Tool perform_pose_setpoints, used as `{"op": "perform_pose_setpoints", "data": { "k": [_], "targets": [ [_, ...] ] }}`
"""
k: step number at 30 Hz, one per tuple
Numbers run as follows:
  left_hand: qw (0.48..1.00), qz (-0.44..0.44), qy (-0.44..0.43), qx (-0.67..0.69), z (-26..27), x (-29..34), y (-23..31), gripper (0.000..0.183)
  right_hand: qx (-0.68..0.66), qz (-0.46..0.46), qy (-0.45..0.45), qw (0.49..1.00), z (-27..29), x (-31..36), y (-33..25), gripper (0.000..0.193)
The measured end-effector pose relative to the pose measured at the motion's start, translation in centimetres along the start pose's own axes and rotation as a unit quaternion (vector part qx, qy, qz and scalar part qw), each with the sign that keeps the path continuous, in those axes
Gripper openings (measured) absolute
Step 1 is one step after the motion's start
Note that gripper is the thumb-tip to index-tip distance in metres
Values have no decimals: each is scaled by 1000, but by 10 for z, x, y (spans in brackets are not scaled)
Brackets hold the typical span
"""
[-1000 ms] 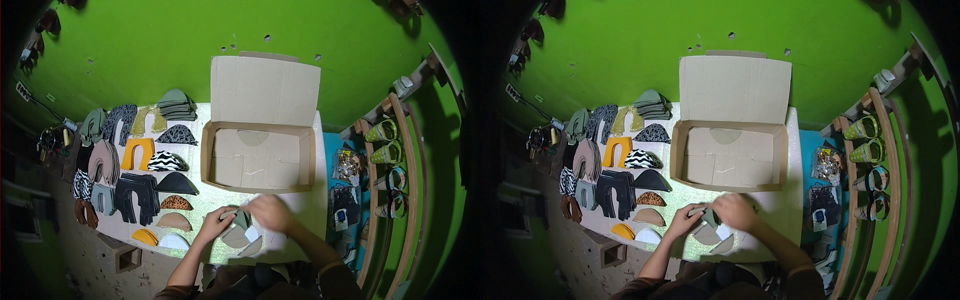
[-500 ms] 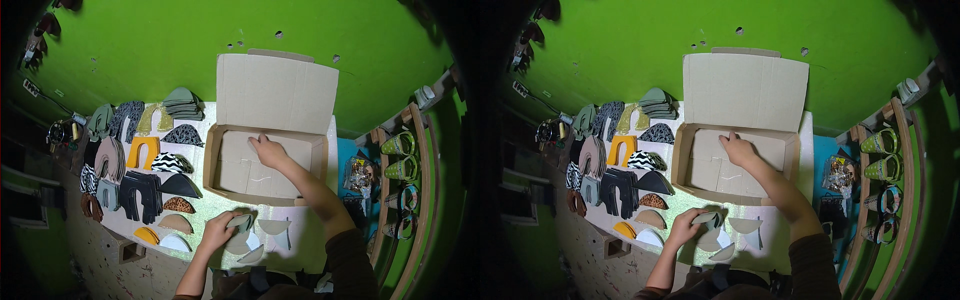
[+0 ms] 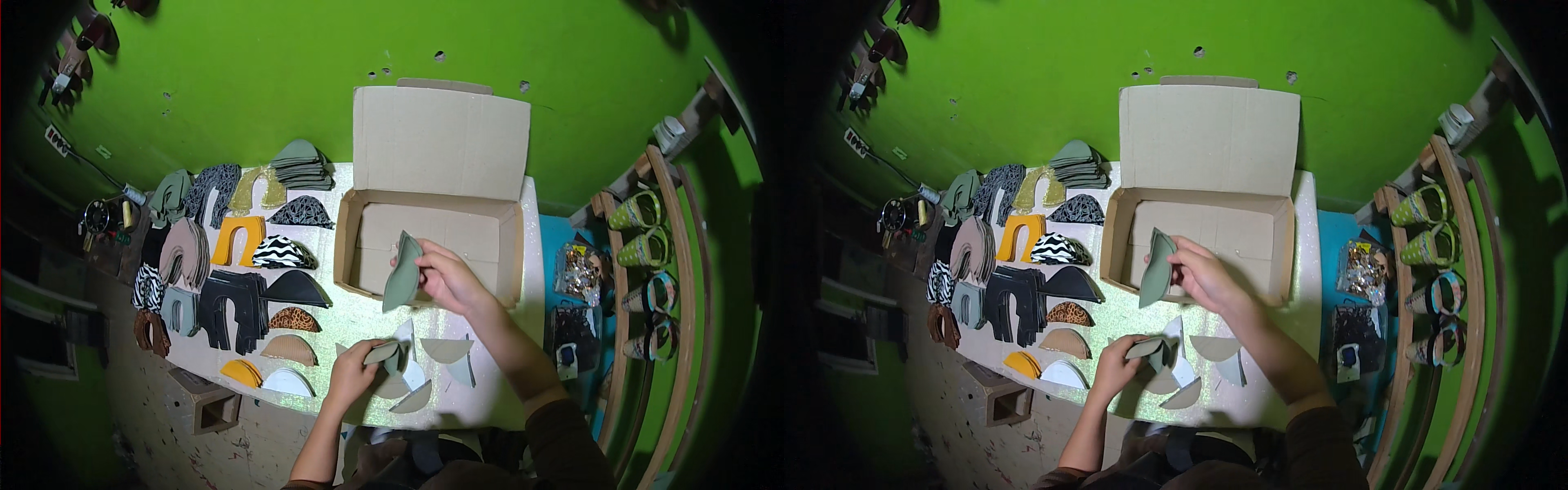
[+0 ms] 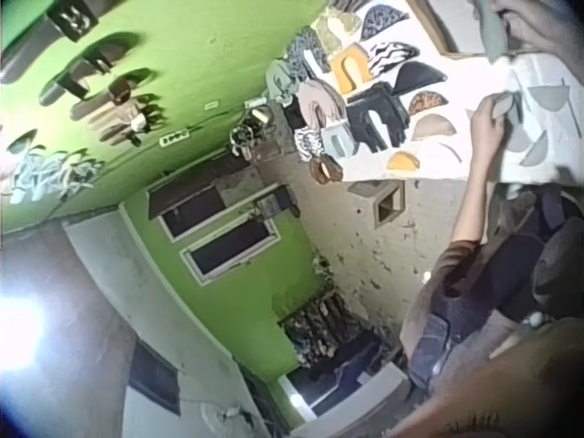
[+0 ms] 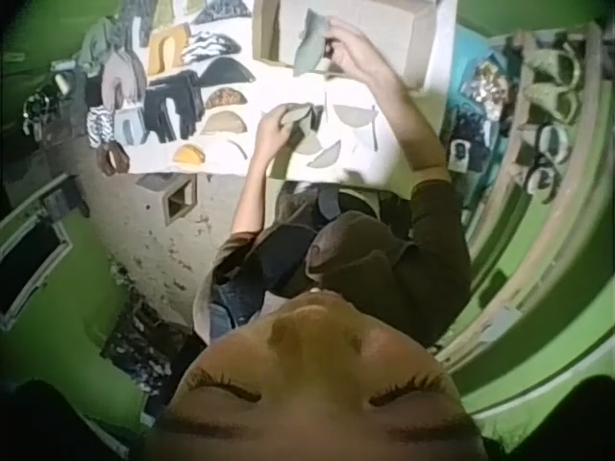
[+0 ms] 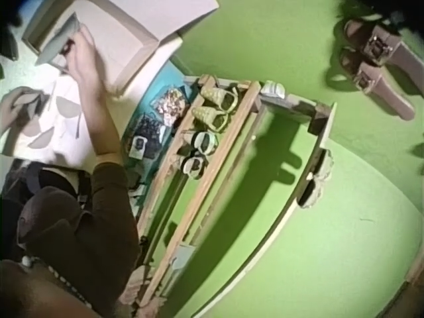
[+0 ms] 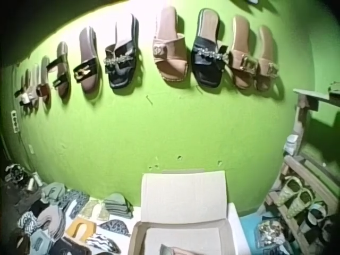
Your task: Organizing and stacking various cut-out shoe upper components on a table.
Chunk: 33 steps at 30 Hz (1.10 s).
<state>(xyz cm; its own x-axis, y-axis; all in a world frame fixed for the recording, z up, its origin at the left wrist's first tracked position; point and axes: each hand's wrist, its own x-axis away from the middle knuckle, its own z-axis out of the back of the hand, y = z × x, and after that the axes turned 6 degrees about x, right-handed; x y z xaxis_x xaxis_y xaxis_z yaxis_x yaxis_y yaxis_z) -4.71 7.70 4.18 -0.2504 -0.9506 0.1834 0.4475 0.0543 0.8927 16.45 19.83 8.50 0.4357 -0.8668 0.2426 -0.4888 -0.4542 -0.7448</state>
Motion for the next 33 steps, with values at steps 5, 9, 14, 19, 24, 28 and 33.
{"op": "perform_pose_setpoints", "data": {
  "k": [5, 9, 14, 19, 24, 28, 33],
  "targets": [
    [998, 10, 23, 56, 5, 10, -21, 34, 154, 12, 50, 987, -21, 52, 42, 28],
    [994, -55, 92, -5, 9, 17, -35, 35, 321, 17, 86, 943, -23, 68, 94, 23],
    [992, -109, 37, 55, 30, 26, -36, 35, 363, 21, 114, 925, -32, 68, 138, 18],
    [921, 89, 1, 380, 32, 27, -64, 23, 397, 29, 158, 903, -50, 61, 169, 24],
    [877, 147, -18, 457, 43, 32, -79, 20, 583, 133, 302, 743, -93, 61, 191, 38],
    [868, 136, -18, 478, 52, 34, -81, 19, 594, 211, 409, 660, -113, 62, 216, 37],
    [878, 101, -32, 467, 70, 33, -86, 11, 500, 192, 367, 760, -143, 59, 226, 28]
  ]
}}
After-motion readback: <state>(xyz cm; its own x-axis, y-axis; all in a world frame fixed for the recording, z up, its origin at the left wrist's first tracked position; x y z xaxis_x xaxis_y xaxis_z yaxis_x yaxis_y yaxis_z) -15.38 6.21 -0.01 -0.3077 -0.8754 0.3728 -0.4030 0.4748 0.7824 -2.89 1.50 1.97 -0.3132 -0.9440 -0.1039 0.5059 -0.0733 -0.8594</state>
